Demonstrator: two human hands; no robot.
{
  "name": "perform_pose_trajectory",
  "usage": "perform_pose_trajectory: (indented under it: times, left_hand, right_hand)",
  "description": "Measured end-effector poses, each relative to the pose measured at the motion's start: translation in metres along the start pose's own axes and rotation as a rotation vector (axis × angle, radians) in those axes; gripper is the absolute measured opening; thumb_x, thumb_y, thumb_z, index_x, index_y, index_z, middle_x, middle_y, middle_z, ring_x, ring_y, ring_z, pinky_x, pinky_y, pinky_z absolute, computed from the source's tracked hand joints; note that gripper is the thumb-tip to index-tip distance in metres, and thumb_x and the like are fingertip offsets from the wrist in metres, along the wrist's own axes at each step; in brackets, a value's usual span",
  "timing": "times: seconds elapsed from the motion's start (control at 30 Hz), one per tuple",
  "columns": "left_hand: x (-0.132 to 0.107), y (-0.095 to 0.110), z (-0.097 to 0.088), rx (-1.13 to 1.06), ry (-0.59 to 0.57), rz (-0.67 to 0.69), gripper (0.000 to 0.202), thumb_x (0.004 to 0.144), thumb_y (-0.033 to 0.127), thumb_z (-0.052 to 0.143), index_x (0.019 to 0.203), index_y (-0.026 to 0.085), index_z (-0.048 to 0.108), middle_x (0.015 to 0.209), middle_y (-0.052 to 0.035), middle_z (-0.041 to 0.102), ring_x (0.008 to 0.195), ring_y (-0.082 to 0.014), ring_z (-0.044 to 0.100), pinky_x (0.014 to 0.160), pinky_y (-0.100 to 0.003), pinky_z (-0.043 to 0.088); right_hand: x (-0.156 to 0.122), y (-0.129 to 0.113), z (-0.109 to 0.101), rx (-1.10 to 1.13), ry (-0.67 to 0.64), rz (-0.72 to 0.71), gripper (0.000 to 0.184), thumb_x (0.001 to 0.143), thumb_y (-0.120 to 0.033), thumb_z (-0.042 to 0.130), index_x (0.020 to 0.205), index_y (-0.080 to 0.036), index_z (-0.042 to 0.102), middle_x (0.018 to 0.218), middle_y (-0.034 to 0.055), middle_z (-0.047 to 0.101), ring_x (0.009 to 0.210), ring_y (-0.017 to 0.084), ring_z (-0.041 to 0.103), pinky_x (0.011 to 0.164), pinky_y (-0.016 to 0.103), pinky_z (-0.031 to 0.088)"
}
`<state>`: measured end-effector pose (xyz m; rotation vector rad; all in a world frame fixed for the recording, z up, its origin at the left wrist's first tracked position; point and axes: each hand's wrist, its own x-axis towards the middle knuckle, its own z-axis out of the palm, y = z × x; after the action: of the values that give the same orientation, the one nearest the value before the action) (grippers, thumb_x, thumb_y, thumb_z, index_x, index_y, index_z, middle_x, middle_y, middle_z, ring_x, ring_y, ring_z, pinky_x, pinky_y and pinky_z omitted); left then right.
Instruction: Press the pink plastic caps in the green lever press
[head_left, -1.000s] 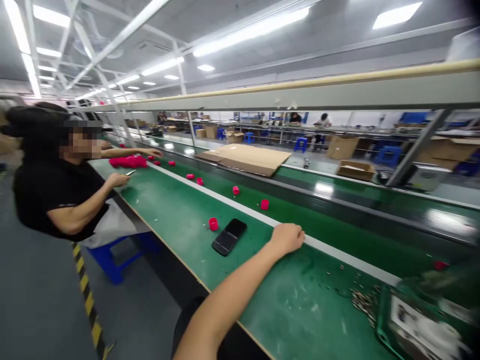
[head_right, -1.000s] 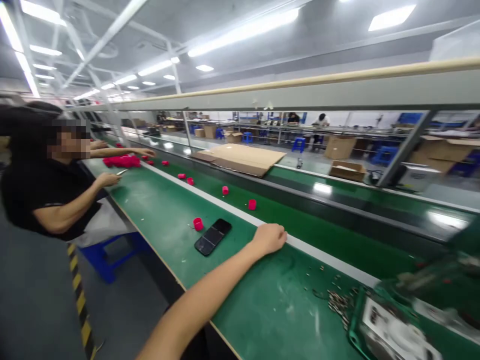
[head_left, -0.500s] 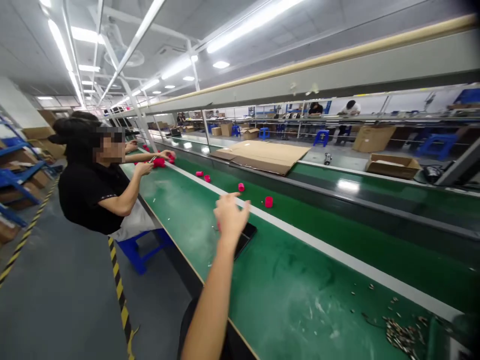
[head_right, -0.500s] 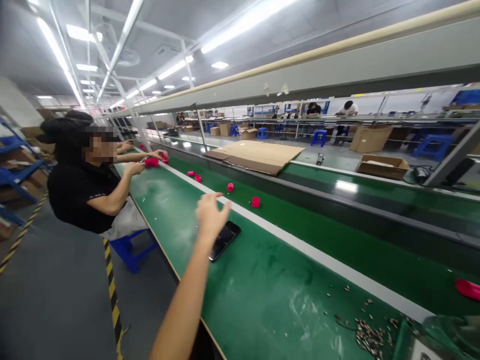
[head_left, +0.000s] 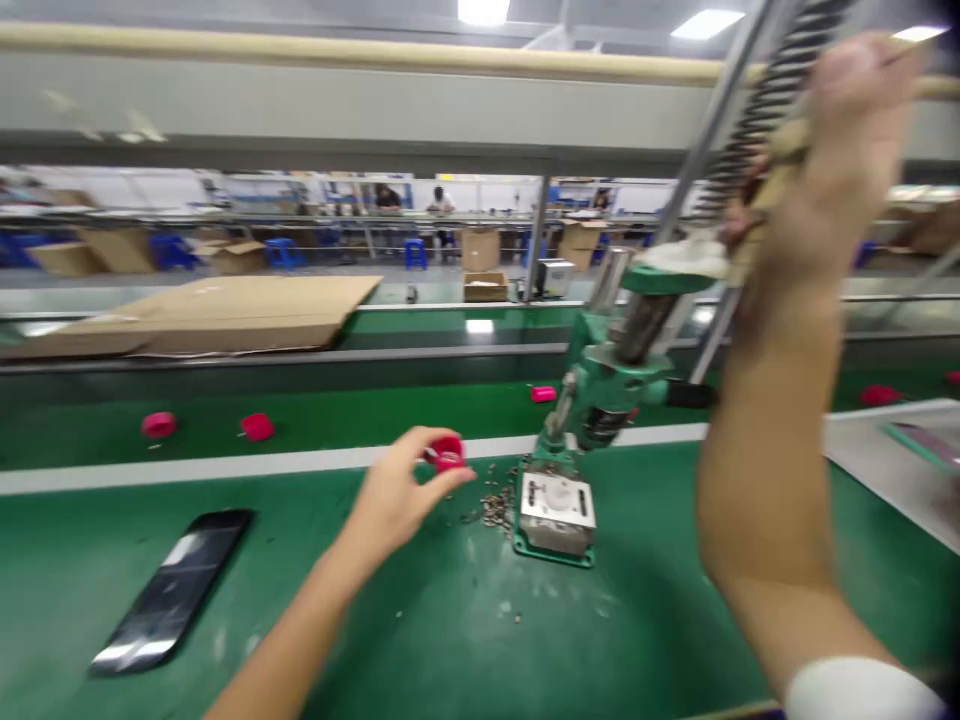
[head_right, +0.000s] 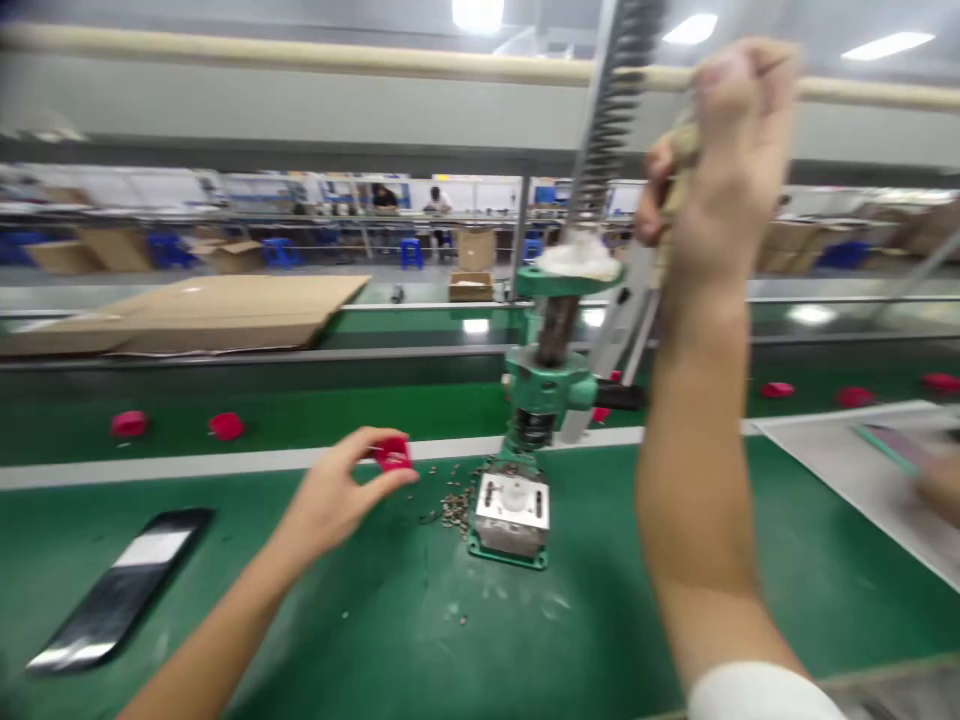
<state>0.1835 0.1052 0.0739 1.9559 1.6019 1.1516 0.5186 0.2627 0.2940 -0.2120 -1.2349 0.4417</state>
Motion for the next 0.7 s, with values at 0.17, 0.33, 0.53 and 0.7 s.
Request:
perform_pose_trajectory:
  times: [0.17, 0.33, 0.53, 0.7]
  left_hand:
    - [0.034, 0.059, 0.107, -0.129, -0.388, 0.274, 0.032, 0.095, 0.036, 0.072, 0.124, 0.024, 0.071, 0.114, -0.0069, 0.069, 0.107, -0.025, 0.062, 0.098, -0.039, 0.05]
    - [0.027, 0.057, 0.116, -0.319, -0.354, 0.154, 0.033, 0.092, 0.035, 0.075, 0.122, 0.024, 0.071, 0.115, -0.0058, 0.069, 0.104, -0.0229, 0.063, 0.096, -0.036, 0.049]
    - [0.023, 0.055, 0.125, -0.408, -0.33, 0.066, 0.033, 0.09, 0.033, 0.077, 0.121, 0.024, 0.073, 0.113, -0.0047, 0.071, 0.102, -0.0223, 0.064, 0.095, -0.034, 0.048]
    - [0.027, 0.057, 0.129, -0.446, -0.341, 0.065, 0.031, 0.089, 0.033, 0.078, 0.119, 0.026, 0.074, 0.113, -0.0037, 0.07, 0.103, -0.0219, 0.063, 0.093, -0.032, 0.046]
  right_hand:
    - [0.002, -0.002, -0.004, -0.063, -0.133, -0.057, 0.014, 0.105, -0.032, 0.046, 0.103, -0.019, 0.041, 0.07, -0.0038, 0.035, 0.051, 0.007, 0.035, 0.031, 0.014, 0.024]
    - [0.002, 0.001, 0.002, -0.079, -0.179, -0.12, 0.018, 0.106, -0.037, 0.045, 0.103, -0.02, 0.04, 0.073, -0.0033, 0.031, 0.054, 0.007, 0.034, 0.031, 0.014, 0.023]
    - [0.001, -0.001, -0.001, -0.06, -0.18, -0.112, 0.017, 0.107, -0.035, 0.046, 0.105, -0.019, 0.04, 0.072, -0.0034, 0.033, 0.053, 0.007, 0.034, 0.032, 0.015, 0.022]
    - [0.001, 0.0, 0.0, -0.055, -0.172, -0.109, 0.018, 0.104, -0.036, 0.048, 0.104, -0.019, 0.041, 0.074, -0.0031, 0.03, 0.055, 0.007, 0.035, 0.032, 0.015, 0.023]
